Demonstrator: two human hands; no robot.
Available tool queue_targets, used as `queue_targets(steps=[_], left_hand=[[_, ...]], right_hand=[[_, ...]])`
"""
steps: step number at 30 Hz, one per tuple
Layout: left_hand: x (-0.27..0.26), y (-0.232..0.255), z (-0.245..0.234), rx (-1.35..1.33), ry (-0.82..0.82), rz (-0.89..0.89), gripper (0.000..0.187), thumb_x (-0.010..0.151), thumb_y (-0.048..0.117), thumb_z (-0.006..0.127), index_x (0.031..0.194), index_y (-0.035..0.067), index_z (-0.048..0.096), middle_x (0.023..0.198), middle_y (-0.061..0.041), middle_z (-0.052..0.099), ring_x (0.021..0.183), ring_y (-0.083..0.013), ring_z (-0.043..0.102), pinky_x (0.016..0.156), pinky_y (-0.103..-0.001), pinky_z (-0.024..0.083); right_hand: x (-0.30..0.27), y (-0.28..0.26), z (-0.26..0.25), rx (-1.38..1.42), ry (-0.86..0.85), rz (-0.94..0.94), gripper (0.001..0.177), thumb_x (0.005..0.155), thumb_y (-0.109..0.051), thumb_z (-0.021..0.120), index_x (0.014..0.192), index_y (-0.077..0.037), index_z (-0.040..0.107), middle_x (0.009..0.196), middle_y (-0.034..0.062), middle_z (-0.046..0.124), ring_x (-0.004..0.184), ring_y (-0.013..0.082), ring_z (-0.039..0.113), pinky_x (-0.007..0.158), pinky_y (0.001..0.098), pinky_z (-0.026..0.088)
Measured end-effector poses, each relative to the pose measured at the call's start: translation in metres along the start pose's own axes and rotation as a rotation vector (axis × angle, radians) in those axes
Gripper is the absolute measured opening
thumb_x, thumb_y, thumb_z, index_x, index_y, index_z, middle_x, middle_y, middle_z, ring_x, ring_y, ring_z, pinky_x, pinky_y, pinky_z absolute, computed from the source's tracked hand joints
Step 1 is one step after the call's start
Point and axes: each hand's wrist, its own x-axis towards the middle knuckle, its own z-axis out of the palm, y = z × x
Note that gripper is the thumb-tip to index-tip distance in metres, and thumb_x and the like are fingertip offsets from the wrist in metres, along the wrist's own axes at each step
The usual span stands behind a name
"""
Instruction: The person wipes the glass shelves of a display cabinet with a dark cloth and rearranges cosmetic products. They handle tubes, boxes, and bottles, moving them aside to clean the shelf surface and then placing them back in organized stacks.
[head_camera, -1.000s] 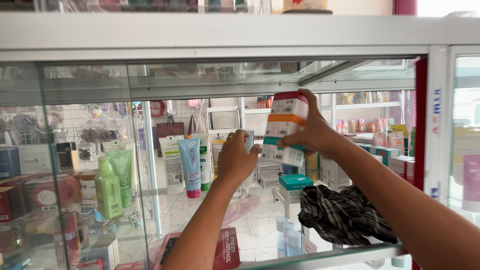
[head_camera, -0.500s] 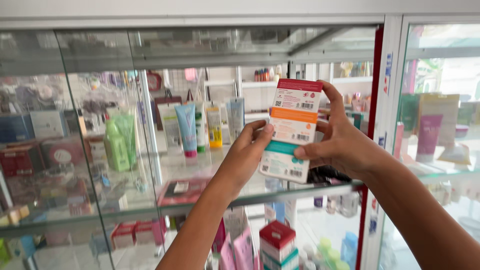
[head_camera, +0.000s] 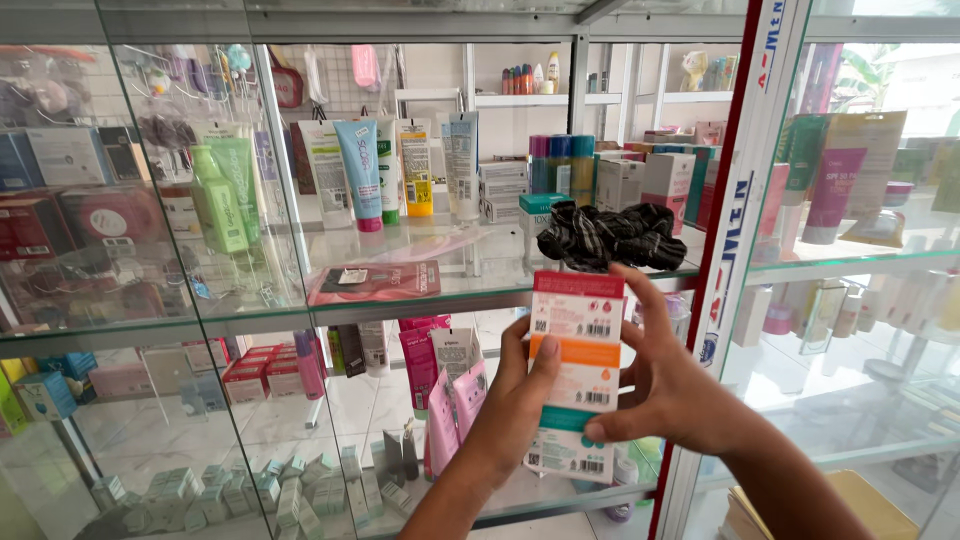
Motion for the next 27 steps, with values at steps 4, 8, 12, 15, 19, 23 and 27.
queue_targets(steps=[4,8,12,15,19,23,27], left_hand=[[-0.003,-0.018,0.002,0.004,0.093,-0.025,0.069,0.096,0.057,0.045,0.148,0.013,0.038,0.13,-0.009,0.063,0.115,-0.0158,0.064,0.096,-0.031,0.054],[-0.006,-0.031,0.001,0.114,0.21,-0.053,0.064,0.096,0.056,0.047,0.14,0.011,0.052,0.119,-0.007,0.07,0.105,-0.0146,0.069,0.09,-0.031,0.056],[-0.008,-0.045,-0.004,0.123,0.231,0.004,0.059,0.098,0.053,0.05,0.135,0.006,0.058,0.114,-0.01,0.07,0.101,-0.0155,0.067,0.088,-0.031,0.055],[-0.009,-0.054,-0.01,0.029,0.23,-0.048,0.057,0.096,0.051,0.051,0.135,0.009,0.056,0.114,-0.008,0.07,0.102,-0.0143,0.068,0.087,-0.031,0.056],[-0.012,-0.067,-0.02,0.085,0.286,-0.125,0.057,0.096,0.052,0.051,0.134,0.01,0.057,0.113,-0.008,0.071,0.101,-0.0144,0.069,0.086,-0.031,0.056],[-0.013,-0.082,-0.03,0.106,0.295,-0.106,0.059,0.096,0.053,0.05,0.134,0.009,0.057,0.114,-0.008,0.07,0.101,-0.0143,0.069,0.086,-0.03,0.056],[-0.014,-0.099,-0.04,0.169,0.322,-0.105,0.06,0.095,0.054,0.051,0.133,0.008,0.058,0.113,-0.009,0.072,0.1,-0.0151,0.069,0.086,-0.03,0.056]], right_hand=[[-0.005,0.002,0.008,-0.072,0.034,0.099,0.152,0.048,0.002,0.089,0.16,-0.038,-0.006,0.155,0.0168,0.043,0.114,0.0329,0.069,0.085,0.0481,0.061],[-0.005,0.007,0.009,-0.145,0.028,0.167,0.151,0.051,-0.004,0.093,0.159,-0.039,-0.007,0.156,0.0148,0.041,0.114,0.0323,0.071,0.086,0.0466,0.061],[-0.005,0.021,0.009,-0.139,0.004,0.235,0.151,0.051,-0.006,0.093,0.158,-0.04,-0.007,0.156,0.0143,0.038,0.12,0.0309,0.067,0.088,0.0465,0.061],[-0.004,0.034,0.008,-0.102,-0.026,0.257,0.149,0.054,-0.007,0.094,0.158,-0.041,-0.007,0.157,0.0127,0.034,0.128,0.0296,0.061,0.09,0.0469,0.06],[0.0,0.056,0.009,0.021,-0.064,0.269,0.139,0.063,-0.009,0.089,0.162,-0.036,-0.005,0.153,0.0176,0.039,0.134,0.0342,0.059,0.098,0.0457,0.061],[0.006,0.075,0.013,0.04,-0.038,0.236,0.137,0.061,-0.007,0.089,0.16,-0.033,-0.002,0.152,0.0186,0.04,0.132,0.0378,0.058,0.097,0.0481,0.06],[0.008,0.086,0.012,-0.026,-0.091,0.294,0.141,0.06,-0.005,0.089,0.158,-0.037,-0.006,0.157,0.0106,0.037,0.135,0.0314,0.055,0.098,0.0479,0.055]])
